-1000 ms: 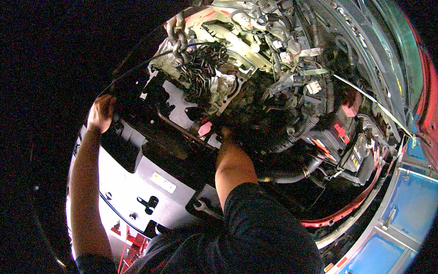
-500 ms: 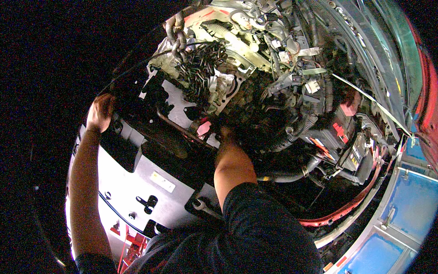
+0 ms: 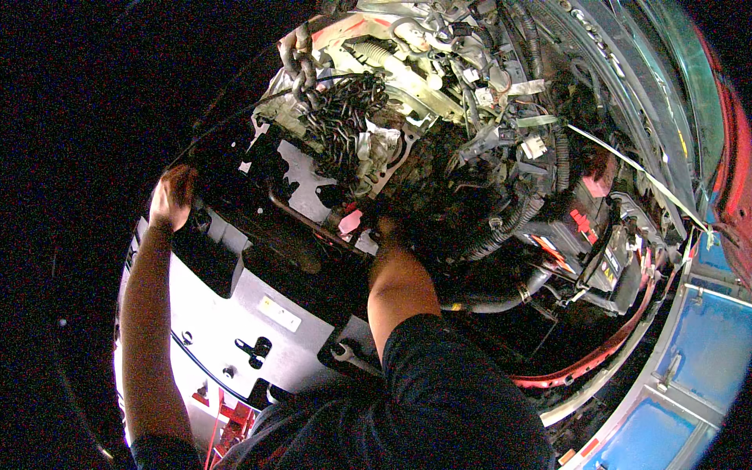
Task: The person works on a car engine with the hood open, using a wrench to tighten or loosen bolts on the engine block. The person also operates a red hydraulic lift to adjust the vehicle's position.
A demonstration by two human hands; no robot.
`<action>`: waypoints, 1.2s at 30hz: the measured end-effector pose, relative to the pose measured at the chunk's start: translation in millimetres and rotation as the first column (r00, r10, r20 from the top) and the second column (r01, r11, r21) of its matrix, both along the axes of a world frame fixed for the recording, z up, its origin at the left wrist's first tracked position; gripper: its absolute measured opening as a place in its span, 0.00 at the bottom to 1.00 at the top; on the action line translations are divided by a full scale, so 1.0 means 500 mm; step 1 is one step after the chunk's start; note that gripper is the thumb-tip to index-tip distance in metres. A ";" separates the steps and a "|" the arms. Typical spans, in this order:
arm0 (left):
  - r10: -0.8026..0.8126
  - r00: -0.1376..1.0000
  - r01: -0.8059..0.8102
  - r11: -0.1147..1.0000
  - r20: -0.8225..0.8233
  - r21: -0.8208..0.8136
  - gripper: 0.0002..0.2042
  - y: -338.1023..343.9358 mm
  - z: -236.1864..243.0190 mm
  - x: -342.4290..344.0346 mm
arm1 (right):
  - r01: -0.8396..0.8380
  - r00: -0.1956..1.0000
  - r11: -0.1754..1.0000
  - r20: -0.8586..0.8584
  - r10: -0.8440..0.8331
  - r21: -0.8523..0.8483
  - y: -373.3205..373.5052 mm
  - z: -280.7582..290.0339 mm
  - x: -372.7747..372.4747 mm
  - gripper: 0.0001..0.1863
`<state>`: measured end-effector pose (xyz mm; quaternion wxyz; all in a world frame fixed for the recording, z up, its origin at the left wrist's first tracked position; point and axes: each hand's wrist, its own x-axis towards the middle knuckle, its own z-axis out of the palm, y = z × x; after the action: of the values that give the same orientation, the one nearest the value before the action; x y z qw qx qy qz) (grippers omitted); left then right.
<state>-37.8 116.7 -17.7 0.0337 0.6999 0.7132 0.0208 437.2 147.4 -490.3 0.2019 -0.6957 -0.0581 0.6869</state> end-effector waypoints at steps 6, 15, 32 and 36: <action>0.037 0.998 -0.035 0.998 0.042 -0.054 0.12 0.008 0.013 0.004 | 0.089 0.995 0.996 -0.045 -0.090 -0.007 -0.009 0.085 -0.020 0.08; -0.077 0.994 0.081 0.996 -0.079 0.045 0.14 -0.011 -0.046 -0.048 | 0.041 0.988 0.997 -0.147 -0.051 -0.069 -0.013 0.099 -0.016 0.11; -0.071 0.987 0.056 0.992 -0.142 -0.113 0.16 0.001 -0.039 -0.051 | -0.151 0.985 0.988 0.080 0.151 0.001 0.007 0.111 -0.027 0.15; 0.046 0.996 -0.052 0.996 -0.081 -0.068 0.17 -0.031 -0.080 -0.075 | -0.809 0.470 0.576 0.464 0.751 -0.113 0.024 0.238 -0.050 0.17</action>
<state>-75.5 101.3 -57.9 0.0293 0.6808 0.7312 -0.0310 412.4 159.4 -371.3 -0.1121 -0.7200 -0.4572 0.5100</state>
